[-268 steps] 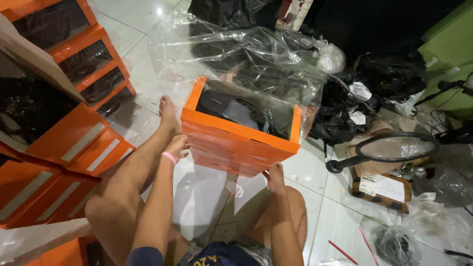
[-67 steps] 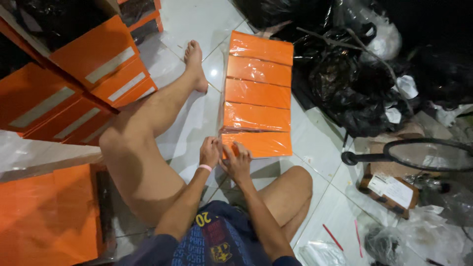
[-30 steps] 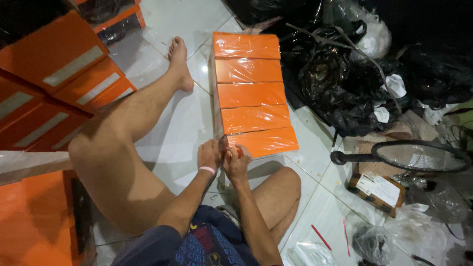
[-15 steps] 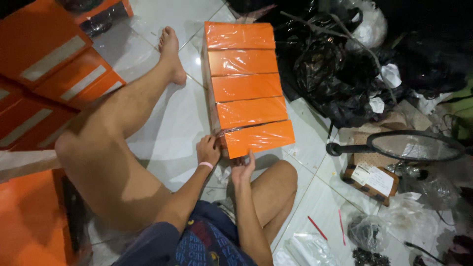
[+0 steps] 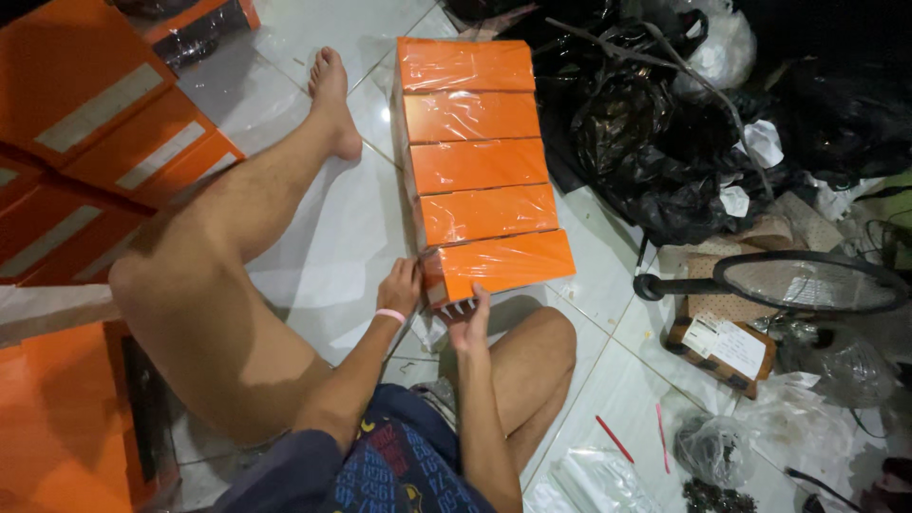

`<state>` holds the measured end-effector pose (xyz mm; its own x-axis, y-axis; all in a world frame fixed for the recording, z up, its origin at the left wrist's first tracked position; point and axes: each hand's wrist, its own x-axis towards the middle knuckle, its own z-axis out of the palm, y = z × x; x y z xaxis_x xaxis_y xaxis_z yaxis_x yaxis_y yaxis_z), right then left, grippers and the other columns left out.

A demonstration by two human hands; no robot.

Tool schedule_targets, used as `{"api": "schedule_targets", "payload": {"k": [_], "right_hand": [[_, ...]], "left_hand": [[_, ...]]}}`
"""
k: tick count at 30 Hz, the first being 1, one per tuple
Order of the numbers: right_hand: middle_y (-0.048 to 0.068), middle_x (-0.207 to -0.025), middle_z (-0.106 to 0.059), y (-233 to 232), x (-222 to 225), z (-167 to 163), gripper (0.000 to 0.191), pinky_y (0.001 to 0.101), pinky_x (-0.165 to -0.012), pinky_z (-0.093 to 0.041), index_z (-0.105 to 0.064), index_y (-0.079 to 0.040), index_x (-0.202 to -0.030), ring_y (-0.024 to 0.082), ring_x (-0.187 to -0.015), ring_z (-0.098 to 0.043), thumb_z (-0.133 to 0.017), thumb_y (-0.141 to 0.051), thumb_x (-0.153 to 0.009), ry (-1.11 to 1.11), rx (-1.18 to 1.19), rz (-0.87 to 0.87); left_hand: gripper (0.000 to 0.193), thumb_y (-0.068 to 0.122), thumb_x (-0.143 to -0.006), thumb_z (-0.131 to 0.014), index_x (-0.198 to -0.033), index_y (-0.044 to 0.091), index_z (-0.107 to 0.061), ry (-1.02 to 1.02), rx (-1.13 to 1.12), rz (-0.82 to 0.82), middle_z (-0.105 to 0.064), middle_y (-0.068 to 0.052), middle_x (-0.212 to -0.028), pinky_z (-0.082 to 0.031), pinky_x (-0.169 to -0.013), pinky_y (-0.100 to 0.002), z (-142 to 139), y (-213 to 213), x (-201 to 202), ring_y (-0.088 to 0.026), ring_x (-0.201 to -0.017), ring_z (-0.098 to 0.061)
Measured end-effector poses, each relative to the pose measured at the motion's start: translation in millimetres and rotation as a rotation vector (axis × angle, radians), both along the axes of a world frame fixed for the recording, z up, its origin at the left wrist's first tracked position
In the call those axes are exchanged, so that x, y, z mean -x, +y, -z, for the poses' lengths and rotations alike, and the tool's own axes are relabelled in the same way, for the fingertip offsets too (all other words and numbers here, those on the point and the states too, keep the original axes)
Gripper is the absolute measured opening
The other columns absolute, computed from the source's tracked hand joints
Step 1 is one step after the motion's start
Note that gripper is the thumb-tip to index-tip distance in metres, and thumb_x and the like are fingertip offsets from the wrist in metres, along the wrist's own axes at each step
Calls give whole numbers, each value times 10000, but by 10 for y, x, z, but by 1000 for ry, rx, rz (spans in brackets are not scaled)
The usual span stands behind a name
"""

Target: The person sits on the floor and wraps an orange shoebox containing black shoes with clear plastic film. They fold the film around the box, seal it, and place the wrapped box onto a stack of similar boxes.

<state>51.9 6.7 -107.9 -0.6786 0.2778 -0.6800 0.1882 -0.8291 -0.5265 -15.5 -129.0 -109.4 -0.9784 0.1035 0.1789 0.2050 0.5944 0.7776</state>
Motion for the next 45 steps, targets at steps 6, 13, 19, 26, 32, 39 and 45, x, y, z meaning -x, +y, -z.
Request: {"api": "schedule_targets", "payload": {"k": [6, 13, 19, 26, 32, 39, 45], "right_hand": [[141, -1442, -442, -37, -46, 82, 876, 646, -979, -458, -412, -139, -1447, 389, -1272, -480, -731, -517, -724, 16, -19, -17], [117, -1432, -459, 1, -42, -32, 837, 637, -989, -466, -419, -159, -1416, 349, -1285, -495, -709, -564, -743, -70, -34, -11], [118, -1433, -474, -80, 50, -37, 833, 564, -1003, -446, -427, -108, -1480, 316, -1269, -483, -705, -579, -851, -3, -167, -115], [231, -1471, -449, 948, -404, -384, 780, 497, -1120, -367, -404, 0, -1482, 377, -1356, -425, -665, -247, -790, -185, -1579, -24], [314, -1449, -463, 1843, -191, -500, 752, 469, -1131, -344, -428, 48, -1435, 445, -1350, -428, -738, -124, -772, -2, -1887, -445], [248, -1076, -726, 1793, -125, -471, 209, 475, -916, -538, -685, -14, -1154, 427, -1049, -690, -542, -97, -1026, -141, -1763, -594], [160, -882, -755, 1735, -298, -1061, 178, 414, -727, -589, -682, -30, -968, 317, -809, -742, -543, -129, -1018, 106, -1912, -592]], "left_hand": [[335, 138, -876, -608, -1207, 89, -598, 130, 208, 132, -654, -136, -1050, -568, -692, -454, 97, -88, -61, -343, -946, -681], [464, 164, -959, -533, -1403, 28, -524, -101, 118, 168, -703, -204, -924, -544, -665, -531, 132, -29, -371, -408, -768, -675], [170, 226, -974, -616, -1105, 136, -674, -188, 190, 97, -740, -121, -958, -557, -749, -501, -55, -32, -551, -345, -898, -716], [342, 164, -864, -702, -1183, 41, -673, -104, -145, 39, -689, -173, -1121, -554, -840, -449, -241, -109, -515, -361, -969, -676], [223, 137, -927, -627, -1128, 65, -690, -164, -168, -18, -709, -149, -1051, -555, -813, -437, -155, 36, -592, -359, -935, -694], [94, 86, -927, -587, -981, 42, -651, -12, -235, -27, -673, -173, -960, -533, -775, -465, -174, 61, -616, -410, -900, -659], [64, 88, -931, -591, -954, 38, -623, 151, -263, -30, -648, -179, -904, -513, -743, -470, -870, -340, -100, -409, -857, -642]]}}
